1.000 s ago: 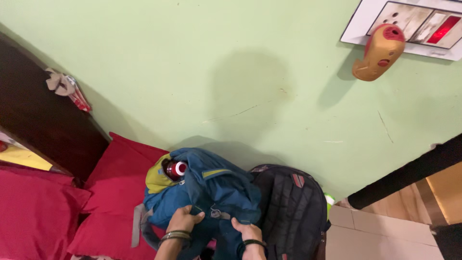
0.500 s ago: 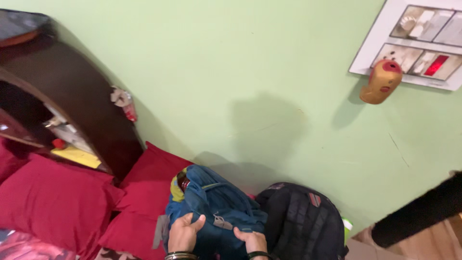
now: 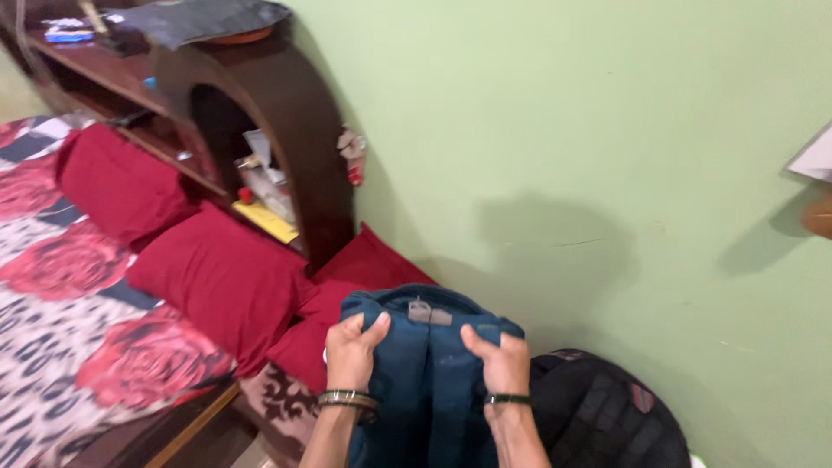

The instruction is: The person picks up a white patterned cloth from a backpack, shakes it out, and folds it by hand before placing it onto a stack of items in another bag.

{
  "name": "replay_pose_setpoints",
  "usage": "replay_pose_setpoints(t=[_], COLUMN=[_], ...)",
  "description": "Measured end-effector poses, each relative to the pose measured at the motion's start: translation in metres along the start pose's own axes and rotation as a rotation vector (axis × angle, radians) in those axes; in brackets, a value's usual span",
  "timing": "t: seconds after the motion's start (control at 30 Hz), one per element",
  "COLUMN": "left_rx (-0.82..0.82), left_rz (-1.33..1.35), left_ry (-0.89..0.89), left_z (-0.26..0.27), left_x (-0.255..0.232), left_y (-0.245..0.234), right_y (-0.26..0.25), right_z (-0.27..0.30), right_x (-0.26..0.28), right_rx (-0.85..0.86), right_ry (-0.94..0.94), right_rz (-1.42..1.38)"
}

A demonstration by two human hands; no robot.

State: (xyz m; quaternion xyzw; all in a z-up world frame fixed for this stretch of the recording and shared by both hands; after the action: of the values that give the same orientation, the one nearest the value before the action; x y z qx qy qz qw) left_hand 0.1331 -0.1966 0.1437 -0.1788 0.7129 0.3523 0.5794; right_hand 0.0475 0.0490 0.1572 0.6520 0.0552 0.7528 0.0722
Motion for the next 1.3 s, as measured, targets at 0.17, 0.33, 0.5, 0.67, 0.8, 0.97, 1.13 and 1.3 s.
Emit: replay_pose_setpoints(t=[0.17, 0.33, 0.5, 0.67, 0.8, 0.97, 1.13, 1.3], left_rx=[-0.032, -0.197, -0.361, -0.482, -0.703, -0.875, -1.120, -1.306], left_rz=[0.060, -0.047, 0.052, 0.037, 0.024, -0.057, -0.085, -0.137], left_ry=[-0.102, 0.022, 0.107, 0.334, 0.300, 0.448, 0.467, 0.542], left_z=[0.018, 0.047, 0.087, 0.134, 0.186, 0.262, 0.350, 0.436], left_x=[-0.040, -0.087, -0.122, -0.150, -0.181, -0.237, -0.273, -0.299], left_y=[-0.028, -0.103, -0.170, -0.233, -0.277, -0.328, -0.385, -0.425], right_y=[0.038, 0.080, 0.139, 0.190, 0.233, 0.283, 0.330, 0.355], right_z=[0.023, 0.069, 0.124, 0.180, 0.231, 0.308, 0.411, 0.515], right_x=[0.021, 0.017, 0.018, 0.023, 0.022, 0.003, -0.022, -0.042], right_rx=[0.149, 0.280, 0.519, 0.753, 0.933, 1.158, 1.375, 1.645], right_ry=[-0.006, 0.042, 0.025, 0.146, 0.104, 0.117, 0.144, 0.185], right_rz=[-0.054, -0.047, -0.029, -0.078, -0.037, -0.027, 0.002, 0.006])
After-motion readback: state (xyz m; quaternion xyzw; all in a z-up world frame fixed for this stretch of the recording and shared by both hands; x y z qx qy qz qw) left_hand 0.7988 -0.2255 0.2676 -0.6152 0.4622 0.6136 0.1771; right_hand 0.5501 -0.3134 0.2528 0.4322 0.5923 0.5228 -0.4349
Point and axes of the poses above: each hand's wrist, its own z-axis away from the middle knuckle, its own y-axis out of the palm, x = y × z, the point moved 8 cm from there along -z, towards the middle knuckle, and after that the axes turned 5 degrees about -x, right-handed, at the moved point
